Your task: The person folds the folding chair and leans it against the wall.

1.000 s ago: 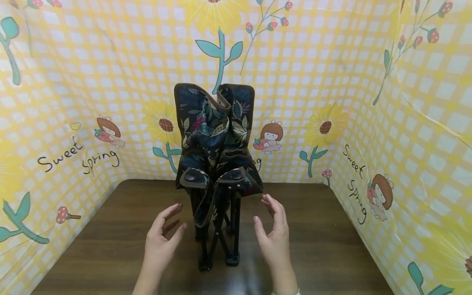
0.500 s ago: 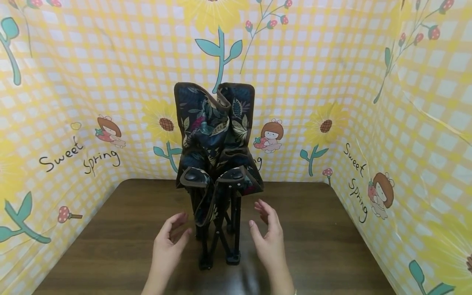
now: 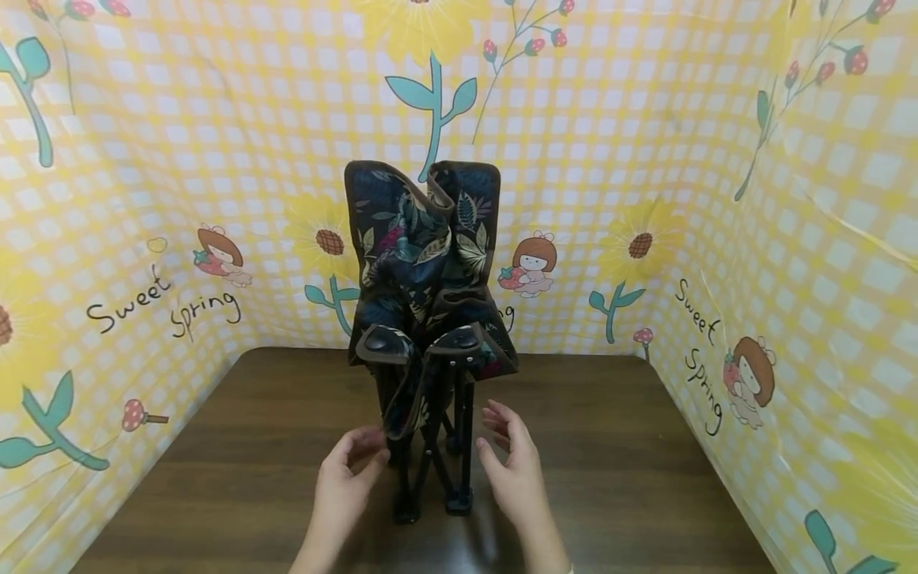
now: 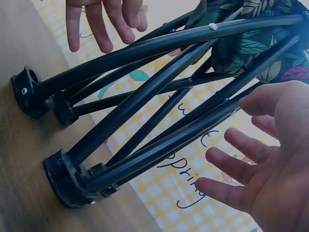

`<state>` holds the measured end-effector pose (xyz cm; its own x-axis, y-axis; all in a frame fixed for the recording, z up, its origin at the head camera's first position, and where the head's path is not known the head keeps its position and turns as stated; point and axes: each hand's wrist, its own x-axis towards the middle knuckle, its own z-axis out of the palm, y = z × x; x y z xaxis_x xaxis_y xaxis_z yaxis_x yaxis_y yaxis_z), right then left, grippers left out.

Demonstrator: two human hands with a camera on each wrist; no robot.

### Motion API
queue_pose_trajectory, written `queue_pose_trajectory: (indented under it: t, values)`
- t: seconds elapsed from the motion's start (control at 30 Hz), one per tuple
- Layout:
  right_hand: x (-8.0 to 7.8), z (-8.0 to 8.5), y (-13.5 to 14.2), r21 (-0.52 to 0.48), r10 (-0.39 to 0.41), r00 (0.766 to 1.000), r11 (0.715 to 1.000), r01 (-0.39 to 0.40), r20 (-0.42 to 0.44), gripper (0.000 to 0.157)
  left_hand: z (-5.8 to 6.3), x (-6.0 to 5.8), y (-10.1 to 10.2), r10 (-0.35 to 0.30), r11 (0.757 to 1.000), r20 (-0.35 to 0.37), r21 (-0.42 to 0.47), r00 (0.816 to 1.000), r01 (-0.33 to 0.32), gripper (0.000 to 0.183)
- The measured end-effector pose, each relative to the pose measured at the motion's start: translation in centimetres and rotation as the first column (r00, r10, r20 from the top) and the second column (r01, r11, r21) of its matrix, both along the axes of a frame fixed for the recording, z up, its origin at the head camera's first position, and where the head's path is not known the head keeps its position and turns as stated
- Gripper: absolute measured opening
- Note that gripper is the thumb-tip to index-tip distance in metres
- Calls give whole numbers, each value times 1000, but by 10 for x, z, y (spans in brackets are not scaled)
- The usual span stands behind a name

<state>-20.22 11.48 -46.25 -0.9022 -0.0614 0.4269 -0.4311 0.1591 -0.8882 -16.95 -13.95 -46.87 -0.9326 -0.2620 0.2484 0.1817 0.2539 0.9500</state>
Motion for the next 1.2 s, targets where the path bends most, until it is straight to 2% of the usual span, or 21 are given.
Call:
queue_pose_trajectory:
  t: [0.2, 0.4, 0.6, 0.9, 1.07, 1.2]
  values:
    - [-2, -8, -2, 19, 2, 998, 1000, -4, 60, 48, -8, -2, 0, 0, 1000, 16, -8, 1000, 0, 28]
    - [-4, -14, -3, -7, 16, 985, 1000, -15, 173, 46, -17, -4, 1, 9, 1000, 29, -21, 1000, -8, 29]
    - [-5, -20, -5, -15, 23, 976, 1000, -20, 217, 44, -22, -6, 2, -13, 1000, 41, -21, 999, 14, 28]
    - [-6, -28, -10, 15, 31, 951, 999, -37, 308, 44, -29, -8, 4, -14, 999, 140, -49, 990, 21, 27]
    - [-6, -30, -13, -8, 51, 946, 999, -51, 320, 44, -31, -10, 6, -31, 998, 111, -45, 993, 36, 29]
    - [-6, -31, -14, -41, 82, 943, 997, -72, 323, 46, -31, -9, 6, -72, 997, 83, 17, 994, 71, 30]
